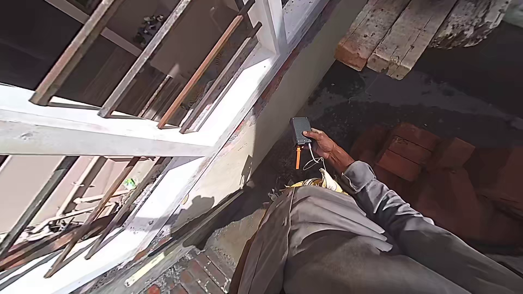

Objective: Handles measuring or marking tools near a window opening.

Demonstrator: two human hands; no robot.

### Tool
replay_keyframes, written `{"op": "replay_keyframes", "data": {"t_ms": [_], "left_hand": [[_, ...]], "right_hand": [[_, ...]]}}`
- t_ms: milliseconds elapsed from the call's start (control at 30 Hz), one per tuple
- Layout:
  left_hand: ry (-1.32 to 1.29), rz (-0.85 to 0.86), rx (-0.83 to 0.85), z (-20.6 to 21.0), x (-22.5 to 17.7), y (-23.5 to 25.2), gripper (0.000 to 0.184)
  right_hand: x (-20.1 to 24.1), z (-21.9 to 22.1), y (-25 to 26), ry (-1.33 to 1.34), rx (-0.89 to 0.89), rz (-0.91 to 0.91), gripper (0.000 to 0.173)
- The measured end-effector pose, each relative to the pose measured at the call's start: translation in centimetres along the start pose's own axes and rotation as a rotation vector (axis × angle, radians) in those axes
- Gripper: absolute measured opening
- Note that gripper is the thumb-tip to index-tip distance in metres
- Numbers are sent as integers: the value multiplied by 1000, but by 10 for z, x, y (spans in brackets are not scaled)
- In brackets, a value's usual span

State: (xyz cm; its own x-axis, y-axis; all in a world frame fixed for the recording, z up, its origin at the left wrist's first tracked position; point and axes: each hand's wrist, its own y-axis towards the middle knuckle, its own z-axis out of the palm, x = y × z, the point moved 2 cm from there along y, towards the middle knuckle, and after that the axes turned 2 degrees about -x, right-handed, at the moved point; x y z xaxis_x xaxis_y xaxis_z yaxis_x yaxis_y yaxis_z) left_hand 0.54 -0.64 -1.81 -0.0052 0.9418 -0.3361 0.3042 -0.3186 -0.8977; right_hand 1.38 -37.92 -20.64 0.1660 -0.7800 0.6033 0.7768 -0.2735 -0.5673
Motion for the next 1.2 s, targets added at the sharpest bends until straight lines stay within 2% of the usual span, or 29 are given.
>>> {"op": "replay_keyframes", "data": {"t_ms": [33,67,100,133,167,200,233,300,400,467,567,633,733,833,900,967,1033,1100,1167,1200], "left_hand": [[90,-246,13,-6,17,27,36],[188,-233,-55,-10,57,57,35],[285,19,-226,-15,119,86,35],[297,351,-499,-23,184,123,37],[205,379,-525,-45,203,145,40],[140,362,-533,-70,194,152,42],[92,370,-553,-91,166,149,45],[-36,430,-573,-123,91,137,50],[-216,608,-499,-147,21,137,61],[-261,711,-333,-154,-6,144,73],[-303,803,82,-148,-16,148,90],[-372,839,283,-139,-8,147,83],[-425,849,386,-128,4,151,54],[-378,827,352,-120,8,147,48],[-406,815,317,-114,10,150,49],[-383,807,233,-111,14,159,49],[-368,796,183,-113,12,161,46],[-359,844,142,-116,10,158,45],[-385,999,149,-125,9,159,48],[-400,1102,161,-129,8,160,48]], "right_hand": [[-1,2,-4,-43,-16,5,25],[0,3,-5,-98,-30,4,26],[-1,6,-7,-164,-37,0,26],[-5,6,-1,-225,-50,-3,29],[-10,7,6,-288,-59,0,32],[-11,14,7,-355,-67,12,33],[-7,27,0,-424,-51,37,30],[2,55,-13,-612,59,65,25],[5,105,-24,-1000,420,-39,22],[9,144,-34,-1245,625,-119,24],[11,205,-65,-1587,704,-48,26],[8,235,-85,-1773,651,33,29],[-9,252,-101,-1886,555,45,34],[-31,257,-104,-1968,523,-33,34],[-32,258,-111,-1960,480,-125,36],[-20,256,-128,-1826,435,-379,42],[4,251,-153,-1575,381,-605,52],[22,240,-185,-1237,310,-726,37],[21,222,-211,-981,258,-724,21],[12,212,-218,-933,207,-697,22]]}}
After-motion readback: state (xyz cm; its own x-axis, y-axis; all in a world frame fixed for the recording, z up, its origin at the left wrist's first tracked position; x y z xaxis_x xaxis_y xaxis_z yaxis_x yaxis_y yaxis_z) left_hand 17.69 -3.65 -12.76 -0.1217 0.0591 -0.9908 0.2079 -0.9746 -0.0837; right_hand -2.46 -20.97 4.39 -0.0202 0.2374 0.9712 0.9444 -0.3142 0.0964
